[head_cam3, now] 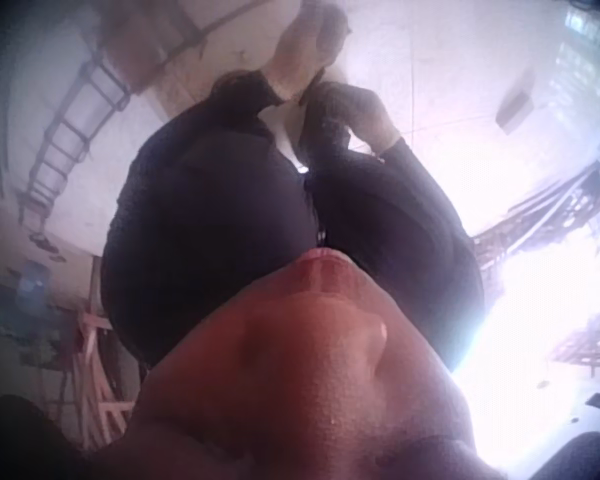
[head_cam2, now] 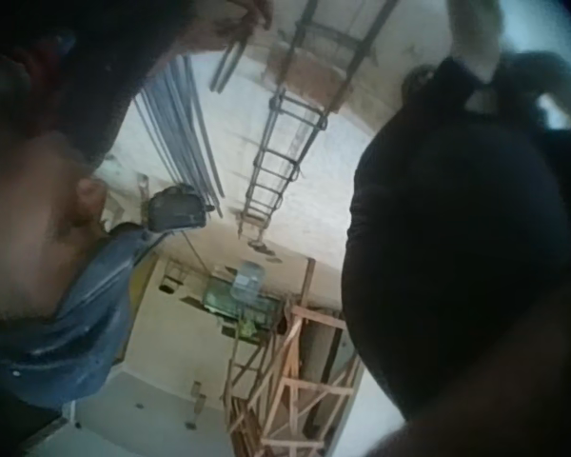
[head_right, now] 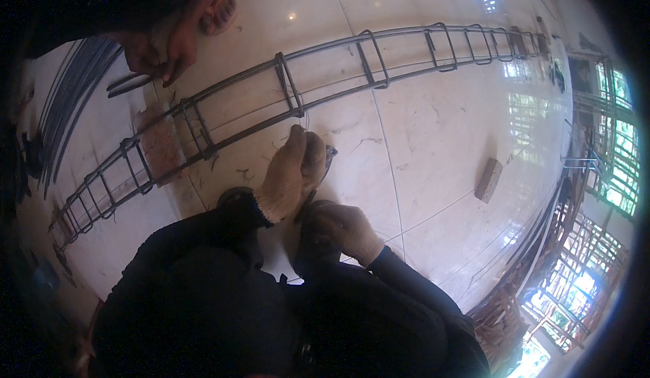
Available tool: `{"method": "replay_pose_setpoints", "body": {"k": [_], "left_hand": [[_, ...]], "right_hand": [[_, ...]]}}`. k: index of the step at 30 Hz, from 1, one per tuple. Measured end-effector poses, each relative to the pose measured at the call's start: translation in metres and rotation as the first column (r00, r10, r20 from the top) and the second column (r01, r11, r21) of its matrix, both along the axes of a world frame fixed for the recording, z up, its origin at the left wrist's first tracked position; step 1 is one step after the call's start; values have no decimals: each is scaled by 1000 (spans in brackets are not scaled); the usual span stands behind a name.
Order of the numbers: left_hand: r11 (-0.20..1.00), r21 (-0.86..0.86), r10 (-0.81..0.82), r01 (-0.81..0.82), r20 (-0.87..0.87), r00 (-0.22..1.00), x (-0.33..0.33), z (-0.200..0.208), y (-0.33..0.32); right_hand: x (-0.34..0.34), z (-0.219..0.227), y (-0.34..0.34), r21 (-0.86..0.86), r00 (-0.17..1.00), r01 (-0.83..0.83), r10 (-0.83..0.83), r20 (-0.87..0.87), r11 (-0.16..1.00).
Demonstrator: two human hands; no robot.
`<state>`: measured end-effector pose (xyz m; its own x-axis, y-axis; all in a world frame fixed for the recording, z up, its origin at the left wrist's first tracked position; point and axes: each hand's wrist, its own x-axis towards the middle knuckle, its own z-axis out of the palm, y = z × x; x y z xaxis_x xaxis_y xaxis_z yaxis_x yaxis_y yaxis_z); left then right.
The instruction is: The person assembles a metal ladder-like frame on the floor by wrapping and twisting wire ties around the joints. They use pliers to tighten the wire and a hammer to adjust the frame, working alongside a coworker who performs similar tasks.
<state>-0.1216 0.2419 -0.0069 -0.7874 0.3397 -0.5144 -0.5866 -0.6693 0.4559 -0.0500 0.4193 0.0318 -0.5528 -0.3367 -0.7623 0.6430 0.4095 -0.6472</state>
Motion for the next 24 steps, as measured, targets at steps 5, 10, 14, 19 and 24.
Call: {"method": "replay_pose_setpoints", "body": {"k": [5, 10, 14, 19, 24], "left_hand": [[983, 178, -51, 46, 24, 998, 2, -9, -6], [992, 25, -123, 122, 22, 992, 0, 0, -3], [968, -158, -199, 196, -5, 980, -1, 6, -9], [914, 95, -403, 394, 92, 911, -6, 8, -20], [799, 204, -586, 566, 57, 808, -8, 15, -28]], "right_hand": [[9, -19, 5, -124, 994, -63, 50, -101, 990], [-1, -26, 11, 2, 965, -158, 155, -213, 987], [-40, 0, 15, 193, 719, 11, 126, -684, 981], [-94, 44, 18, 451, -84, 173, 470, -879, 876], [-131, 44, 14, 600, -233, -59, 573, -786, 798]]}}
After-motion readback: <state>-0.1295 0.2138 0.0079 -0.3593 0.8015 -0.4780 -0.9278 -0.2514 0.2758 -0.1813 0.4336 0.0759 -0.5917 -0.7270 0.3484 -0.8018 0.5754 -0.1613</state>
